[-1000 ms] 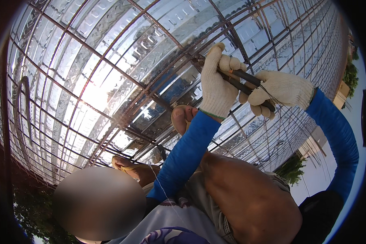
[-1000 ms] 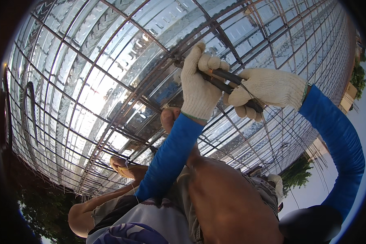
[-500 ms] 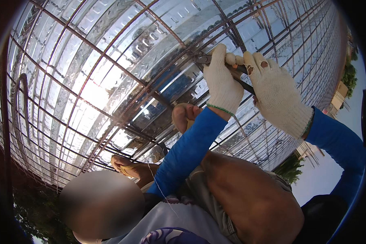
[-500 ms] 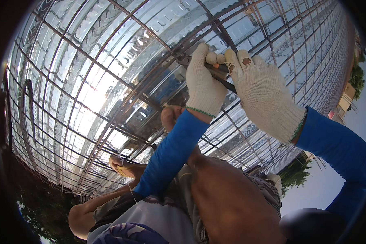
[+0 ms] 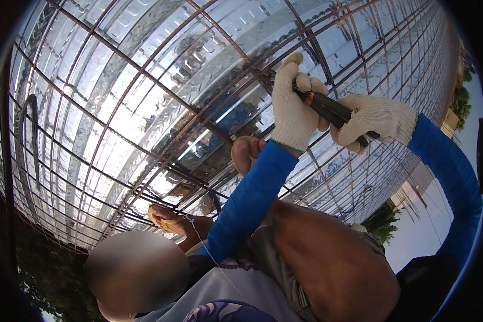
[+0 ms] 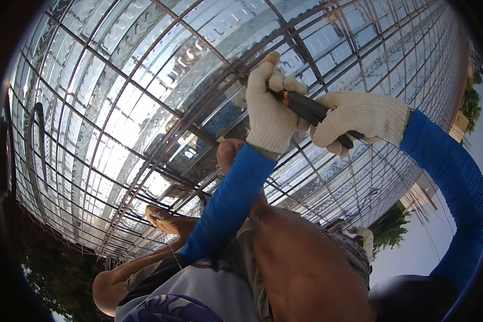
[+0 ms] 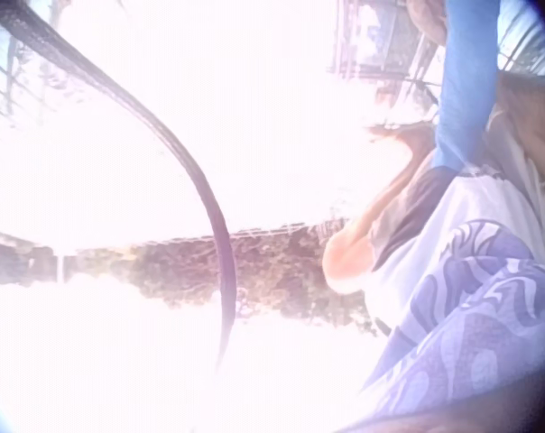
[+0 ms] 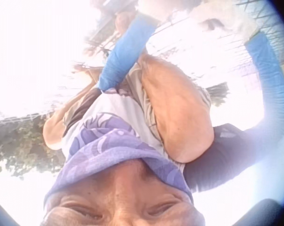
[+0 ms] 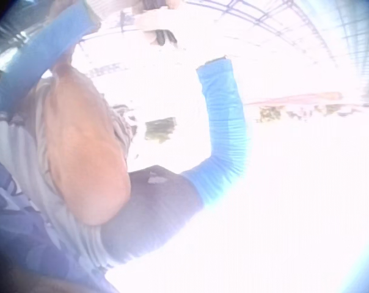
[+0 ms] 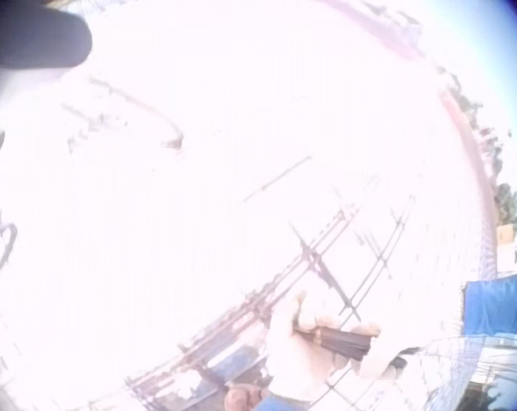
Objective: The person secures metal scaffolding poles using wire ties and pliers. They wrap wire around intersecting poles, twist it to tighten, and cut the excess with pliers. The work is performed on an elevated metal grid structure.
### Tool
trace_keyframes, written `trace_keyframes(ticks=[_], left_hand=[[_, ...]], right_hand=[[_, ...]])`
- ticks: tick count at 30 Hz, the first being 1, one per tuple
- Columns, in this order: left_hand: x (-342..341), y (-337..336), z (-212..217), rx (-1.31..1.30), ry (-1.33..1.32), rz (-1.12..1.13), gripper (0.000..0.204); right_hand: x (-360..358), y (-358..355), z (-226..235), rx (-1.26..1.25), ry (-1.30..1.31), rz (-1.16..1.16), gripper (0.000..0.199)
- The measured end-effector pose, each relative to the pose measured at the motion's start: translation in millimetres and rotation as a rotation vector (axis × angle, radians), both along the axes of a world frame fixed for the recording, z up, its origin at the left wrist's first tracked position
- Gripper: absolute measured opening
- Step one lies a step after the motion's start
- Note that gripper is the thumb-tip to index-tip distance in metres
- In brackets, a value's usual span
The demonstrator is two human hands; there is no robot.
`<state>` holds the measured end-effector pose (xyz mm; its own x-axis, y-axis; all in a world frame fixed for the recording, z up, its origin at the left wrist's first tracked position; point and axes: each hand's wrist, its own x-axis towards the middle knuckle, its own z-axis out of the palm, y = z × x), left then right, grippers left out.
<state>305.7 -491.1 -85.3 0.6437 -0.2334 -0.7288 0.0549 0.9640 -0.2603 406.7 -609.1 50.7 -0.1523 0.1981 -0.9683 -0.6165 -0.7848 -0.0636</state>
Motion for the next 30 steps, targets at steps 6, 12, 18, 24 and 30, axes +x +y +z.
trace_keyframes(ticks=[6,12,18,24,30], left_hand=[[7,-7,-3,0.120,0.121,-0.055,0.026],[19,-7,10,0.117,0.287,-0.109,0.018],[11,-9,7,0.142,0.219,-0.086,0.031],[5,-4,12,0.031,0.048,0.010,0.041],[14,-17,4,0.133,0.272,-0.047,0.023]], right_hand=[[-7,15,5,-0.238,-0.373,0.561,0.053],[-71,4,-2,-0.133,-1.217,1.399,0.068],[-65,-5,-12,-0.170,-1.052,1.213,0.060],[2,-2,1,-0.007,-0.191,0.223,0.045],[-31,-15,-13,-0.009,-0.611,0.494,0.041]])
